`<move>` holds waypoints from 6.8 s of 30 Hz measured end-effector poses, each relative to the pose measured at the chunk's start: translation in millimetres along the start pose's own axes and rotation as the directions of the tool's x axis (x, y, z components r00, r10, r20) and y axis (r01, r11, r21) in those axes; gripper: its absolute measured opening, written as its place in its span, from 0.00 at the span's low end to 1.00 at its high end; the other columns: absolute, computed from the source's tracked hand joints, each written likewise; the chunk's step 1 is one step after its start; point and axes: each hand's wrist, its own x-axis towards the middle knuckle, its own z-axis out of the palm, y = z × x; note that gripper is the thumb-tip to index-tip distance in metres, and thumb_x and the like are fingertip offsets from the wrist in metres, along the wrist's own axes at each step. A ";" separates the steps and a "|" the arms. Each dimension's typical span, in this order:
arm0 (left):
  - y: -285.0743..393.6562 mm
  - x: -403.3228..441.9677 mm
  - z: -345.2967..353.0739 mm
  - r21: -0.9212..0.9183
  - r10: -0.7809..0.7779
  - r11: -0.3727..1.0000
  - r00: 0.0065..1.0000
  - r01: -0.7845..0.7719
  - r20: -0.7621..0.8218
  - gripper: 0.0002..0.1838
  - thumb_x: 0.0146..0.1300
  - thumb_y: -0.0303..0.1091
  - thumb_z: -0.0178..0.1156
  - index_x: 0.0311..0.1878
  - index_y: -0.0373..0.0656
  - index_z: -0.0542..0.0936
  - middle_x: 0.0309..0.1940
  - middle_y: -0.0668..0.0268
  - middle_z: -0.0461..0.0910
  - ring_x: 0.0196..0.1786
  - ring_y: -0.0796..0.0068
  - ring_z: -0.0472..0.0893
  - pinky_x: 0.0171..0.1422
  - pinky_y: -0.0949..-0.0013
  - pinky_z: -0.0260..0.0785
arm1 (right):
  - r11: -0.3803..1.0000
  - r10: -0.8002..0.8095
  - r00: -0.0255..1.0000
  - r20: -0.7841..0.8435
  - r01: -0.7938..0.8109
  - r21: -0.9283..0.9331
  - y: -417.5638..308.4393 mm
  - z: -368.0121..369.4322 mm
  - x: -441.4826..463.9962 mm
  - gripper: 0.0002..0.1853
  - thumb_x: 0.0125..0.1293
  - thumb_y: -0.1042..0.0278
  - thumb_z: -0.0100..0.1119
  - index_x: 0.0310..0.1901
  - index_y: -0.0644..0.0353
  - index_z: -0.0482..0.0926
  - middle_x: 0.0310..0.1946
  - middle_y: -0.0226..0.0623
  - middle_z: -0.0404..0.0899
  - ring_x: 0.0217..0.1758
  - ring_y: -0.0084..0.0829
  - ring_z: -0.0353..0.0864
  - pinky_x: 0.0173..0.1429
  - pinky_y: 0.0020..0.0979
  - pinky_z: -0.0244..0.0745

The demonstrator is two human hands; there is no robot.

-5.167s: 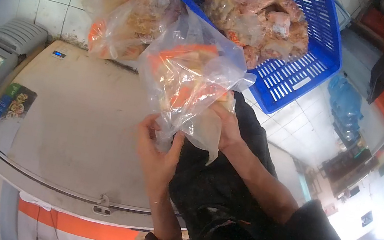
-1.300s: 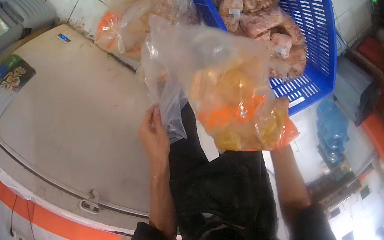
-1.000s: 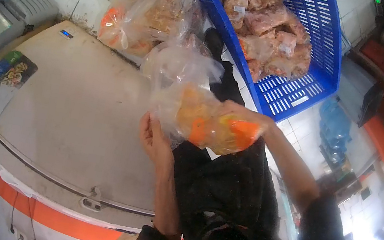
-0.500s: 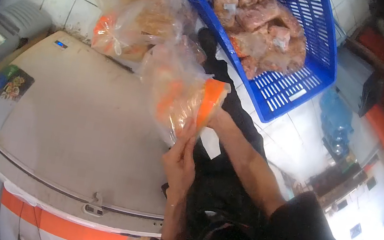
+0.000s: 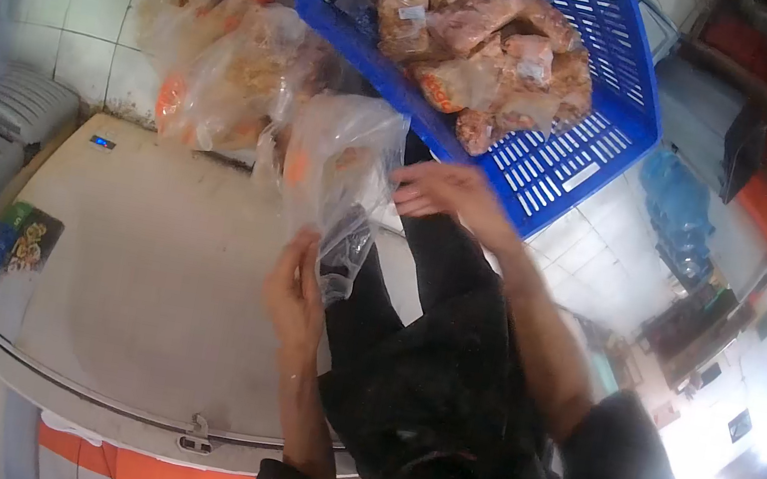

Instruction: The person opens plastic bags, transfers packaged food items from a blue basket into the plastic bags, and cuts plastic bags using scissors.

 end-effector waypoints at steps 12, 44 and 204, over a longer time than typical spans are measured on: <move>-10.3 18.1 28.8 -0.013 -0.239 0.970 0.936 0.244 -0.257 0.13 0.72 0.34 0.58 0.52 0.34 0.80 0.54 0.53 0.81 0.59 0.64 0.77 0.68 0.59 0.65 | -0.549 -0.500 0.849 -0.173 -0.465 -0.695 79.1 -345.6 108.7 0.33 0.59 0.52 0.67 0.64 0.60 0.72 0.69 0.54 0.62 0.71 0.51 0.65 0.74 0.47 0.60; -34.9 31.7 -22.7 -0.536 -0.298 0.810 0.954 0.237 -0.029 0.22 0.70 0.40 0.62 0.61 0.38 0.78 0.51 0.59 0.84 0.28 0.86 0.69 0.32 0.78 0.60 | 0.966 -0.088 0.840 -0.535 0.203 0.160 19.7 -41.1 -147.4 0.21 0.67 0.54 0.61 0.56 0.55 0.74 0.50 0.32 0.76 0.58 0.35 0.76 0.64 0.44 0.71; 271.6 -4.0 -133.8 -0.772 0.014 0.176 0.786 -0.610 -0.618 0.34 0.68 0.56 0.50 0.60 0.31 0.69 0.65 0.38 0.56 0.68 0.46 0.58 0.73 0.51 0.49 | 0.965 0.170 0.980 0.101 -0.186 0.186 -29.1 -24.5 -146.1 0.57 0.40 0.68 0.77 0.73 0.61 0.54 0.69 0.45 0.64 0.73 0.39 0.63 0.78 0.41 0.56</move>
